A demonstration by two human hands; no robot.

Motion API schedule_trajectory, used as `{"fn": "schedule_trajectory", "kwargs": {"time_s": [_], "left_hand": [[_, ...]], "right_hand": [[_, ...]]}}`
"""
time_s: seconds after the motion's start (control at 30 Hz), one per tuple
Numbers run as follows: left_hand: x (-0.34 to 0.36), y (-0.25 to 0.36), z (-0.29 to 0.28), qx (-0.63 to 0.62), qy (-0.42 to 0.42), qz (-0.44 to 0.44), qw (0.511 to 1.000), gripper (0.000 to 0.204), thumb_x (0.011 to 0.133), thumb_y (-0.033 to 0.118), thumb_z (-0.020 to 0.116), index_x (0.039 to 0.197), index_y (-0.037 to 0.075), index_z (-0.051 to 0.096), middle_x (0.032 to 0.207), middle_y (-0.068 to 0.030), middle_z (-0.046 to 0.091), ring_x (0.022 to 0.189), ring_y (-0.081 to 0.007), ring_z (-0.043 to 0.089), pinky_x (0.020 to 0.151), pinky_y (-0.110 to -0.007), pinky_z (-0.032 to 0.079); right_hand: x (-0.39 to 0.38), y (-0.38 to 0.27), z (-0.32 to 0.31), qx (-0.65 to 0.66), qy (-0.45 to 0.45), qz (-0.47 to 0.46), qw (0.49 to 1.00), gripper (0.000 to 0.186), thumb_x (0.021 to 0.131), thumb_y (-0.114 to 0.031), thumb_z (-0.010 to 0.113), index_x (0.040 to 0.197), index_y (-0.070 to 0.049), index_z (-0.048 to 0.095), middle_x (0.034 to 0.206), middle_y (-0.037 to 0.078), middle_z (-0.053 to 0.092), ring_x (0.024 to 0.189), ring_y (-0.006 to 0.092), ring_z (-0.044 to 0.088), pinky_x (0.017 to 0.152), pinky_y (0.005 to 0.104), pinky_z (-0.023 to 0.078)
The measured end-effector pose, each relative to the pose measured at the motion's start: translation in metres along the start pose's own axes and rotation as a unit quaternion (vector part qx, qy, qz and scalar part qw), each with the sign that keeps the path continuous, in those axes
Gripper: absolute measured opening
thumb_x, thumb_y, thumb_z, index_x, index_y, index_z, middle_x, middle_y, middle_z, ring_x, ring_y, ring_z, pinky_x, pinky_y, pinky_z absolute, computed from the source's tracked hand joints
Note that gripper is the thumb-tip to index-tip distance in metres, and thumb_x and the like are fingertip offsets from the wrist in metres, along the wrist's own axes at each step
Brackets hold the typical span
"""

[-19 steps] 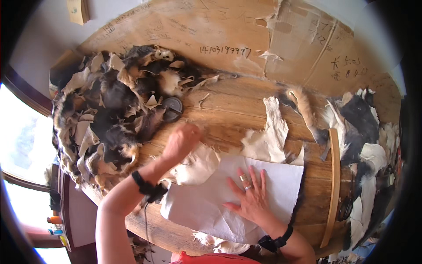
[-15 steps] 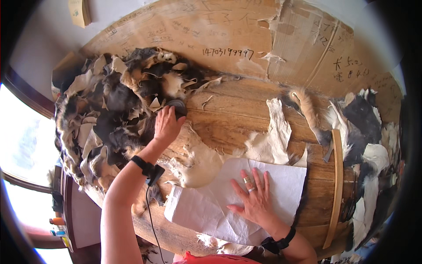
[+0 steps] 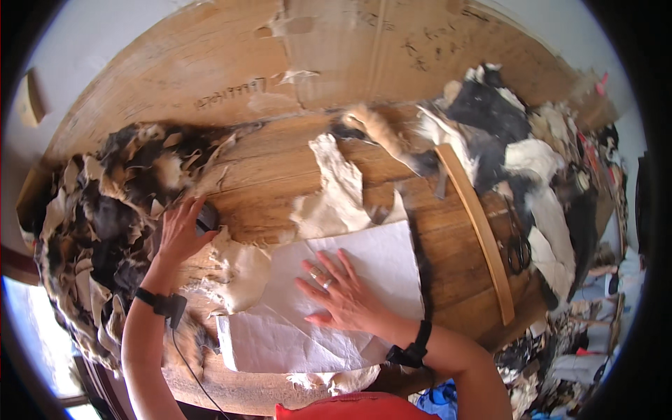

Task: The recorder prepares small fur hides by trimming, marking, and sewing them together at a workshop table.

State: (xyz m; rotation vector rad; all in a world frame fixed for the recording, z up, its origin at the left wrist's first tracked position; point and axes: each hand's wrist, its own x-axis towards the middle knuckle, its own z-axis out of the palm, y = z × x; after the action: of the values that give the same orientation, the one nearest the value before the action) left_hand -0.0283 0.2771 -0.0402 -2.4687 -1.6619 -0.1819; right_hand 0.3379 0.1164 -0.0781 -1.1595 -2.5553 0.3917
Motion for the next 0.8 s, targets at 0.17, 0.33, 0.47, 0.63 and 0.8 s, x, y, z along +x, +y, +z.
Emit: {"fn": "schedule_trajectory", "kwargs": {"time_s": [0.17,0.33,0.47,0.63,0.8], "left_hand": [[0.017,0.003,0.002,-0.039,-0.063,-0.059,0.996,0.081,0.065,0.039,0.087,0.136,0.011,0.060,0.123,-0.0164,0.065,0.117,-0.0309,0.060,0.101,-0.044,0.042],[0.021,0.001,-0.005,-0.227,-0.006,-0.144,0.963,0.073,0.068,0.031,0.086,0.133,0.009,0.063,0.115,-0.0200,0.067,0.104,-0.0342,0.066,0.091,-0.044,0.052],[0.024,0.097,-0.079,-0.171,0.042,0.049,0.983,0.077,0.064,0.025,0.088,0.134,0.007,0.061,0.121,-0.0172,0.065,0.110,-0.0316,0.064,0.095,-0.040,0.047],[0.003,0.215,-0.082,-0.301,-0.025,0.180,0.936,0.085,0.060,0.030,0.091,0.136,0.005,0.059,0.121,-0.0164,0.062,0.108,-0.0310,0.062,0.097,-0.045,0.043],[-0.026,0.292,-0.040,-0.228,-0.037,0.196,0.953,0.090,0.058,0.030,0.092,0.138,0.010,0.055,0.132,-0.0142,0.055,0.116,-0.0322,0.055,0.100,-0.046,0.040]], "right_hand": [[-0.009,0.002,-0.002,0.023,0.015,-0.007,1.000,0.079,0.086,-0.053,0.068,0.149,-0.015,0.041,0.156,0.017,0.033,0.149,0.0383,0.023,0.122,0.0611,0.015],[-0.056,-0.029,-0.002,0.051,-0.010,-0.039,0.998,0.074,0.087,-0.050,0.067,0.146,-0.010,0.045,0.156,0.019,0.034,0.149,0.0361,0.024,0.123,0.0565,0.016],[-0.087,-0.039,0.013,0.133,-0.012,-0.073,0.988,0.070,0.089,-0.046,0.066,0.144,-0.006,0.047,0.157,0.019,0.035,0.149,0.0331,0.027,0.125,0.0506,0.014],[-0.104,-0.038,0.011,0.185,0.020,-0.097,0.978,0.061,0.089,-0.041,0.068,0.136,-0.005,0.055,0.151,0.020,0.043,0.146,0.0328,0.034,0.123,0.0500,0.021],[-0.148,-0.045,-0.023,0.240,-0.001,-0.077,0.968,0.056,0.092,-0.035,0.066,0.137,-0.003,0.055,0.148,0.020,0.047,0.140,0.0359,0.041,0.120,0.0492,0.028]]}}
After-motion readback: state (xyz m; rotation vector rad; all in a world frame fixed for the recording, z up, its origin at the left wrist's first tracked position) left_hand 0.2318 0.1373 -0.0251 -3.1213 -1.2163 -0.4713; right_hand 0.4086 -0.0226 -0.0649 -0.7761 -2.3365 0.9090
